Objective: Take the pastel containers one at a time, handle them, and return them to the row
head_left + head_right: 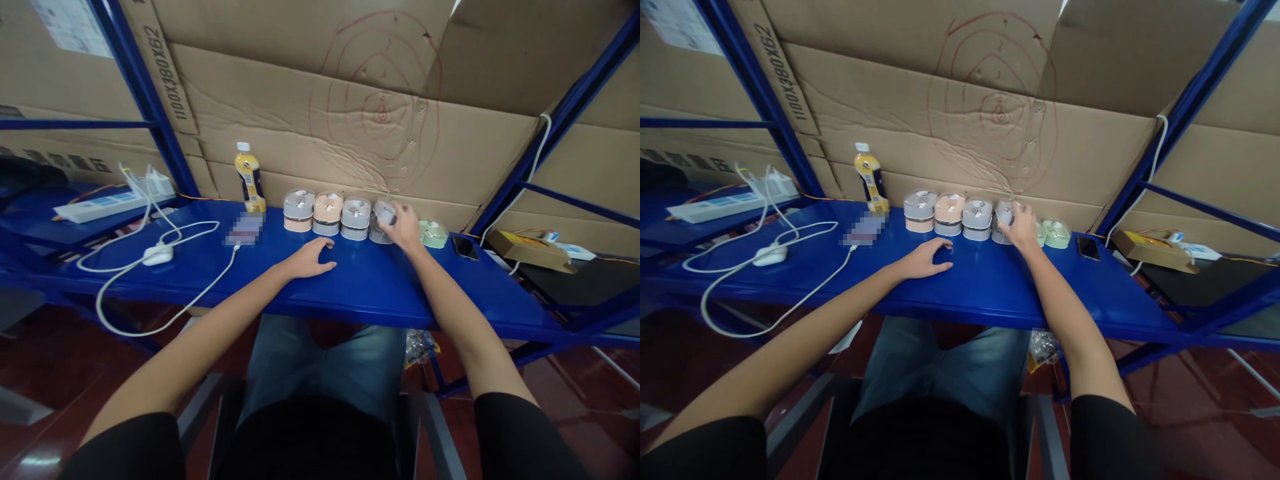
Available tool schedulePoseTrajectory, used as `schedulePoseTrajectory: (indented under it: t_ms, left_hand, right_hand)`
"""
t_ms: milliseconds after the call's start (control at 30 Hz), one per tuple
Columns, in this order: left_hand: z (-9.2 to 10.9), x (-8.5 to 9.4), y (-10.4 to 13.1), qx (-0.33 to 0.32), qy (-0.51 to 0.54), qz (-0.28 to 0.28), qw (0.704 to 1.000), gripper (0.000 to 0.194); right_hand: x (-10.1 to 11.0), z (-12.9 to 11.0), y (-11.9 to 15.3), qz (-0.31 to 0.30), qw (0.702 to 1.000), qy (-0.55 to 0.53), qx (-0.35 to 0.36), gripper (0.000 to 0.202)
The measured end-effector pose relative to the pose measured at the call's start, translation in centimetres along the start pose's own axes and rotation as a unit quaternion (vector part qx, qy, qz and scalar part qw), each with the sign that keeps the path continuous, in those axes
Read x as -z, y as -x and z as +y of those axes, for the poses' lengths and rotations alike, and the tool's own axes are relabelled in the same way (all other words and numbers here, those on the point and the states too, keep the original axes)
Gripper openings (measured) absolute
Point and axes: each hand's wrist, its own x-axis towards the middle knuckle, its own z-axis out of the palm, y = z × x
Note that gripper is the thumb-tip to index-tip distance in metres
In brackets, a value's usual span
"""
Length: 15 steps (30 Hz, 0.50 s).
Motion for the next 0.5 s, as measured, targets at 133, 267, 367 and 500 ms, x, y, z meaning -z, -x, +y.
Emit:
schedulePoseTrajectory:
  t_ms: [133, 267, 367, 500]
  left_hand:
    - [0.1, -0.1, 0.0, 0.017, 0.069, 0.036, 0.997, 0.068]
    - [0.1, 0.2, -0.4, 0.035, 0.278, 0.091, 0.956, 0.076]
    - [0.3, 0.7, -0.6, 0.050, 0.441, 0.082, 0.892, 0.082]
    - [0.6, 1.4, -0.3, 0.083, 0.481, 0.049, 0.871, 0.083]
  right_hand:
    - [2.0, 1.1, -0.7, 0.111, 0.984, -0.137, 0.026, 0.084]
    - [3.9, -0.3, 0.4, 0.027, 0.938, -0.322, 0.128, 0.081]
    - [3.8, -2.8, 2.4, -0.125, 0.879, -0.421, 0.185, 0.078]
    - [2.3, -5.4, 4.6, -0.267, 0.827, -0.440, 0.226, 0.081]
